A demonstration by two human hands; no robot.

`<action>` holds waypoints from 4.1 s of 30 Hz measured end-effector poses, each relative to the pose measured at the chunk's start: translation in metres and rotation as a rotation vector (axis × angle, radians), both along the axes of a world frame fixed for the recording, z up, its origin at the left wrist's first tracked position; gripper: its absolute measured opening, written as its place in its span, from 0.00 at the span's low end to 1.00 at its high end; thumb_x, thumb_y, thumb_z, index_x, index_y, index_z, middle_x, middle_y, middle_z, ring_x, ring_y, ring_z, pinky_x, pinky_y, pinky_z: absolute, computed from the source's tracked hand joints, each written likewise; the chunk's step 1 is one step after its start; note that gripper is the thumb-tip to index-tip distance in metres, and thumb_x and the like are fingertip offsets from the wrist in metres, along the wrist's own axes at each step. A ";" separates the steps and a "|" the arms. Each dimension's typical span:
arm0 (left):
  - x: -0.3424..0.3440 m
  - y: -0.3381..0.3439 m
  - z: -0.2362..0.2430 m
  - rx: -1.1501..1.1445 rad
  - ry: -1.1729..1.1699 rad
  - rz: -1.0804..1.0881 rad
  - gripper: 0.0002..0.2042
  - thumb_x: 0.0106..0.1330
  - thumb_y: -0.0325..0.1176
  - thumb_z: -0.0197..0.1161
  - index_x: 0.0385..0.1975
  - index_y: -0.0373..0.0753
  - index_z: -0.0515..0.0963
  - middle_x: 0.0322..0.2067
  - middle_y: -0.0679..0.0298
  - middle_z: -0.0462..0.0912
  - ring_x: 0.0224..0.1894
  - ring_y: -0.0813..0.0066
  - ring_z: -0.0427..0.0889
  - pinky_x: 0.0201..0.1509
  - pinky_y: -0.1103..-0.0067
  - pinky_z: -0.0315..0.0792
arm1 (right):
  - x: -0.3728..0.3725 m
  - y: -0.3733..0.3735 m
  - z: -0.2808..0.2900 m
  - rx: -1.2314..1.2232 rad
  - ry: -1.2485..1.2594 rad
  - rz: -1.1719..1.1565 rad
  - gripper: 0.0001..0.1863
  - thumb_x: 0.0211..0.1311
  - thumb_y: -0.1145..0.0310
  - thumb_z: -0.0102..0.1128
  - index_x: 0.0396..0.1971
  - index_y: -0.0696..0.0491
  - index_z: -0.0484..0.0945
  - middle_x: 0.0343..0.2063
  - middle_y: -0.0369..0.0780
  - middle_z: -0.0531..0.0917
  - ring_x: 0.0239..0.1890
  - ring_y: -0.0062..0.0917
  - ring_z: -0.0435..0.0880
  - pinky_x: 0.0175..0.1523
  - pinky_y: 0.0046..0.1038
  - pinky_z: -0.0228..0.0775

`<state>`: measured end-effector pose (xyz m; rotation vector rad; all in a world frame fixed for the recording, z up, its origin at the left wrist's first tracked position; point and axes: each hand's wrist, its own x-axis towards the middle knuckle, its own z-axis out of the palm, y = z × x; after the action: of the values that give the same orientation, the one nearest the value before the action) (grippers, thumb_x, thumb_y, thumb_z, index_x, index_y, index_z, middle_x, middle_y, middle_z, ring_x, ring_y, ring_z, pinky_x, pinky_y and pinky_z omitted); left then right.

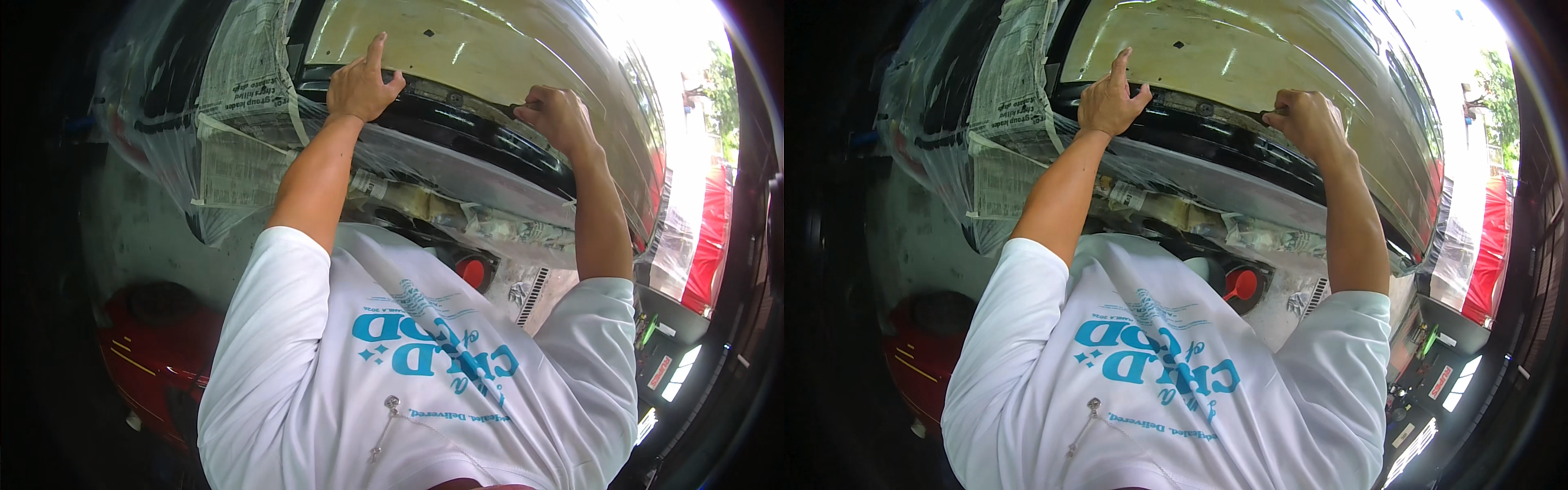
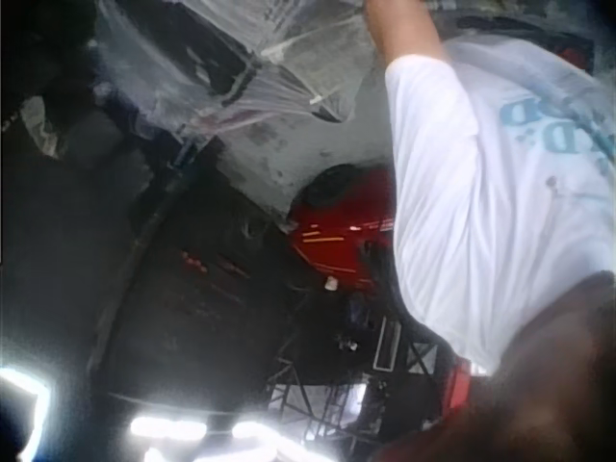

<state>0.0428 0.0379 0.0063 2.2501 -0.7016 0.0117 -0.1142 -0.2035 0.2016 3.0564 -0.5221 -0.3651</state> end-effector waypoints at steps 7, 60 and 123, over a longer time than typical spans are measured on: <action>0.001 -0.002 0.000 -0.036 0.006 -0.008 0.36 0.65 0.48 0.66 0.72 0.45 0.65 0.38 0.53 0.89 0.42 0.49 0.89 0.50 0.59 0.82 | -0.004 0.002 -0.014 -0.031 -0.025 -0.019 0.16 0.60 0.54 0.74 0.35 0.53 0.87 0.34 0.46 0.90 0.40 0.43 0.90 0.48 0.44 0.80; -0.005 0.022 0.018 -0.334 0.053 -0.174 0.19 0.76 0.48 0.62 0.54 0.40 0.83 0.29 0.58 0.86 0.33 0.59 0.87 0.41 0.66 0.78 | -0.276 0.230 -0.118 1.586 -1.460 -1.254 0.11 0.77 0.59 0.61 0.45 0.53 0.79 0.35 0.36 0.83 0.24 0.18 0.77 0.23 0.19 0.62; -0.015 0.491 -0.180 -0.004 0.329 0.516 0.20 0.70 0.34 0.67 0.57 0.32 0.74 0.38 0.54 0.85 0.34 0.67 0.83 0.42 0.70 0.78 | -0.127 0.284 -0.110 2.028 -0.905 -0.791 0.13 0.75 0.64 0.64 0.51 0.56 0.80 0.42 0.37 0.84 0.30 0.17 0.81 0.28 0.19 0.68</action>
<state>0.0283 0.5290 -0.1733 2.2945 0.0599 -0.1034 -0.2413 0.0801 0.0913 3.9563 -2.9625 1.7773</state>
